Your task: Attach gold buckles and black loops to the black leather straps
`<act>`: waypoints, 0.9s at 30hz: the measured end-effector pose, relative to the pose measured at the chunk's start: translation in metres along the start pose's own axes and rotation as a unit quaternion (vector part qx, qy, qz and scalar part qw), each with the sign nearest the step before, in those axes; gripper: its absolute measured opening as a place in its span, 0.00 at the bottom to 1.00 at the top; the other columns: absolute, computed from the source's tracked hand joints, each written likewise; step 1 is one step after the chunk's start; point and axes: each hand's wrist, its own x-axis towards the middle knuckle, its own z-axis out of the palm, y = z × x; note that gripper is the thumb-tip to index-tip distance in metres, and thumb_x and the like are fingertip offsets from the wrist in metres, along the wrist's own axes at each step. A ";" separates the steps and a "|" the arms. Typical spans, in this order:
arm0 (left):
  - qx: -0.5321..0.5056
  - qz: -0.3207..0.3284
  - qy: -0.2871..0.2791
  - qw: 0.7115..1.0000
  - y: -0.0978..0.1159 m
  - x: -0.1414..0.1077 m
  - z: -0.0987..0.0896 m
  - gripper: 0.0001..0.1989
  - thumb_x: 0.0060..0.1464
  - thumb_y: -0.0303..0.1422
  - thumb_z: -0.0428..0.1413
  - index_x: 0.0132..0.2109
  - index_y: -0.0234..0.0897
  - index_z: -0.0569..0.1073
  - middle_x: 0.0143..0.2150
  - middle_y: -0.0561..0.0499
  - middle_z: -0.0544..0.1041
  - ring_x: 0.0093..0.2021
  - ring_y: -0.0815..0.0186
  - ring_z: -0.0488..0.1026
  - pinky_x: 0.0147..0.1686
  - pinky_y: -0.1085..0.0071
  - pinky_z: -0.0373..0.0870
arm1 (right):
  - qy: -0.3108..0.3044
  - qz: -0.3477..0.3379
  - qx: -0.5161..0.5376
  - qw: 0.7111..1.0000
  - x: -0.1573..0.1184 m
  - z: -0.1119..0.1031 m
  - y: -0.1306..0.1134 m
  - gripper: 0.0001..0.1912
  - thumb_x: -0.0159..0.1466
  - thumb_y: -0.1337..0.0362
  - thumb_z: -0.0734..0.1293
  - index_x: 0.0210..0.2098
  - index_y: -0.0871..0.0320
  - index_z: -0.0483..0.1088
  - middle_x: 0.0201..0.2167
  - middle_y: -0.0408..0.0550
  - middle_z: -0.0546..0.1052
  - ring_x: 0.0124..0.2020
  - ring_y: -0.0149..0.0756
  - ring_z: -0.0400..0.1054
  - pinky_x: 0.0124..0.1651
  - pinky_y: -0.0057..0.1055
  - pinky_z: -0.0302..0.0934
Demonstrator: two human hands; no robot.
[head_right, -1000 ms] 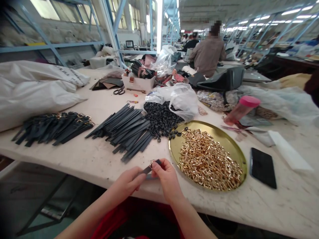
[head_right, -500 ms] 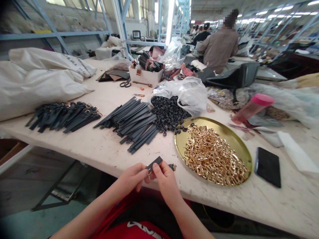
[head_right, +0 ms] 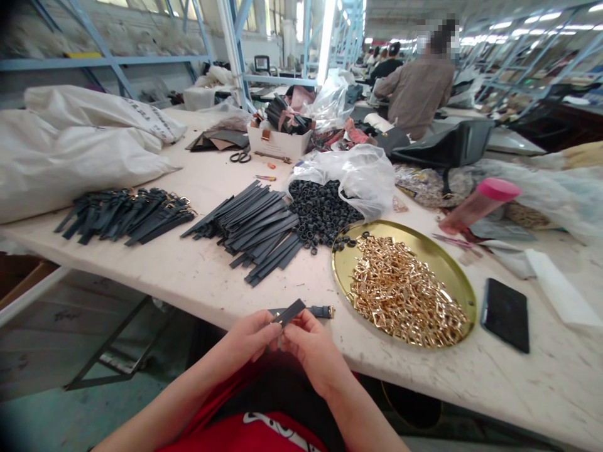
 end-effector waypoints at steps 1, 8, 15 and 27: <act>-0.002 -0.005 0.001 1.000 0.000 0.000 0.000 0.12 0.52 0.38 0.49 0.29 0.34 0.64 0.22 0.56 0.67 0.16 0.77 0.55 0.15 0.79 0.50 | 0.006 0.003 0.008 1.000 0.000 0.000 0.000 0.10 0.50 0.69 0.68 0.33 0.58 0.68 0.29 0.42 0.73 0.27 0.27 0.65 0.32 0.27 0.60; -0.028 -0.029 -0.003 0.999 0.001 0.001 0.002 0.12 0.52 0.40 0.48 0.30 0.34 0.64 0.21 0.57 0.67 0.14 0.77 0.54 0.14 0.79 0.48 | 0.029 -0.017 -0.043 0.999 -0.001 0.002 -0.002 0.09 0.52 0.68 0.66 0.34 0.58 0.66 0.30 0.42 0.71 0.27 0.28 0.64 0.34 0.29 0.61; -0.005 -0.017 0.016 1.000 0.006 0.004 0.005 0.11 0.53 0.37 0.47 0.28 0.34 0.64 0.18 0.59 0.64 0.15 0.75 0.59 0.19 0.78 0.55 | 0.070 -0.079 -0.169 0.980 0.000 0.001 -0.005 0.08 0.52 0.62 0.68 0.30 0.58 0.66 0.25 0.41 0.69 0.28 0.29 0.61 0.33 0.27 0.57; 0.082 0.001 0.056 0.995 0.004 0.007 0.011 0.11 0.53 0.36 0.45 0.29 0.36 0.67 0.18 0.57 0.66 0.19 0.71 0.59 0.22 0.76 0.57 | 0.068 -0.069 -0.137 0.986 0.007 -0.013 -0.001 0.07 0.53 0.63 0.66 0.31 0.58 0.68 0.25 0.42 0.69 0.27 0.29 0.60 0.33 0.28 0.58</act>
